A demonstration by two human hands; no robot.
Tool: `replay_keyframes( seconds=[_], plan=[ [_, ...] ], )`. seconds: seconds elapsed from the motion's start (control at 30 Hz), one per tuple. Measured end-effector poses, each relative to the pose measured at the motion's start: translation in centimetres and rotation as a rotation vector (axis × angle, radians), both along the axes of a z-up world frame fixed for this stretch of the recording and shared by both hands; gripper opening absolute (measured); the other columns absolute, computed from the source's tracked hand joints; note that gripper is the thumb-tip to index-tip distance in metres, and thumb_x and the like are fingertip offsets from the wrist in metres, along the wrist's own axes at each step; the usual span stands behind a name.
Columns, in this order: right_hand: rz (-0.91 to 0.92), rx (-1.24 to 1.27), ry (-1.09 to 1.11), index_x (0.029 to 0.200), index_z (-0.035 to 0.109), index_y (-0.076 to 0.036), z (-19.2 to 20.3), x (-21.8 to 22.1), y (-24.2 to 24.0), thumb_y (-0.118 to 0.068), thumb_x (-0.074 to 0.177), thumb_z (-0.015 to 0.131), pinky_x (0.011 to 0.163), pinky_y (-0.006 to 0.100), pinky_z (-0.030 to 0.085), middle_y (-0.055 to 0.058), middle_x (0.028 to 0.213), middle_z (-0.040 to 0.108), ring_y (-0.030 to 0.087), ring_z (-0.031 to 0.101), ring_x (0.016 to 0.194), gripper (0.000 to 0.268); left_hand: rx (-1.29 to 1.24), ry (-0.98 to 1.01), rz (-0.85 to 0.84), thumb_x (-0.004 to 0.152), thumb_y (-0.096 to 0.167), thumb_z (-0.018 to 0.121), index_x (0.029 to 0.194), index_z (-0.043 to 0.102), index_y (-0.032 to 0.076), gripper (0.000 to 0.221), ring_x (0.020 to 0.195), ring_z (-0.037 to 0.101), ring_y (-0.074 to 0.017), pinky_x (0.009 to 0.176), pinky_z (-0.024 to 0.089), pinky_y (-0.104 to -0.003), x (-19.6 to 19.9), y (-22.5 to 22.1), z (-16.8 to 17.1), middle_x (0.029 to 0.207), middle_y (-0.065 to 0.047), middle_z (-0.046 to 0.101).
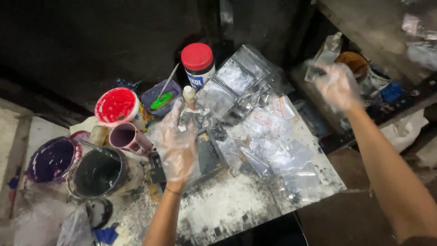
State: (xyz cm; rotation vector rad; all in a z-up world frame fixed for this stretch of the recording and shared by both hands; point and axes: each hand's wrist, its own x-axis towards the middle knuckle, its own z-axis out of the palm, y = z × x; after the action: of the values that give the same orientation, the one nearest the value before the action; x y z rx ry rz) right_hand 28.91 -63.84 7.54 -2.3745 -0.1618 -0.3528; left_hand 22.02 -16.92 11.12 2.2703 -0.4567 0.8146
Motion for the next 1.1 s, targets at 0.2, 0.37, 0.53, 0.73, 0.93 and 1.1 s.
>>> replay_keyframes(
  seconds=[0.2,0.37,0.53,0.73,0.93,1.1],
  plan=[
    [-0.324,-0.085,0.394,0.136,0.068,-0.027,6.7,-12.9,10.7,-0.028,0.104,0.061,0.025,0.024,0.035,0.017,0.106,0.069,0.013,0.04,0.036,0.033,0.087,-0.096,0.074,0.094,0.022,0.076,0.139,0.056,0.006,0.052,0.115,0.068,-0.0197,0.098,0.055,-0.034,-8.9,1.9,2.5,0.133,-0.012,0.068],
    [1.145,1.127,-0.032,0.161,0.032,-0.016,1.8,-15.8,12.9,-0.071,0.094,0.074,0.13,0.069,0.025,0.017,0.164,0.038,0.035,0.034,0.155,0.096,0.13,-0.117,0.158,0.096,0.005,0.07,0.135,0.059,0.005,0.041,0.118,0.066,-0.0256,0.101,0.056,-0.036,-16.1,6.6,0.5,0.133,-0.011,0.067],
    [0.766,1.566,0.433,0.114,0.063,-0.003,-2.1,-14.6,14.7,-0.02,0.103,0.062,0.107,0.055,0.049,0.025,0.135,0.061,0.037,0.06,0.125,0.02,0.163,-0.171,0.119,0.092,-0.001,0.065,0.136,0.06,0.003,0.045,0.099,0.07,-0.0239,0.086,0.058,-0.034,-19.5,15.4,-5.9,0.12,-0.015,0.072],
    [0.626,0.562,0.192,0.132,0.065,-0.017,-2.9,-12.6,14.1,-0.04,0.099,0.073,0.1,0.045,0.042,0.008,0.123,0.061,0.022,0.056,0.114,0.042,0.173,-0.181,0.352,0.097,0.003,0.063,0.121,0.072,0.0,0.026,0.103,0.072,-0.026,0.094,0.058,-0.035,-23.4,18.1,-7.6,0.116,-0.012,0.074],
    [0.665,0.378,0.118,0.148,0.051,-0.019,-3.0,-17.1,13.7,-0.033,0.094,0.056,0.103,0.046,0.04,0.008,0.13,0.052,0.025,0.049,0.119,0.056,0.139,0.019,0.357,0.1,0.004,0.061,0.119,0.072,-0.003,0.023,0.091,0.072,-0.0277,0.084,0.059,-0.037,-24.2,16.3,-8.1,0.109,-0.018,0.075],
    [1.05,1.006,-0.108,0.159,0.039,-0.012,-5.8,-19.3,13.2,-0.084,0.091,0.059,0.129,0.064,0.035,0.015,0.158,0.047,0.04,0.042,0.149,0.101,0.769,-0.323,0.485,0.103,0.018,0.066,0.121,0.072,0.014,0.018,0.066,0.063,-0.0029,0.052,0.05,-0.017,-22.5,18.2,-11.9,0.123,-0.005,0.076]
  ],
)
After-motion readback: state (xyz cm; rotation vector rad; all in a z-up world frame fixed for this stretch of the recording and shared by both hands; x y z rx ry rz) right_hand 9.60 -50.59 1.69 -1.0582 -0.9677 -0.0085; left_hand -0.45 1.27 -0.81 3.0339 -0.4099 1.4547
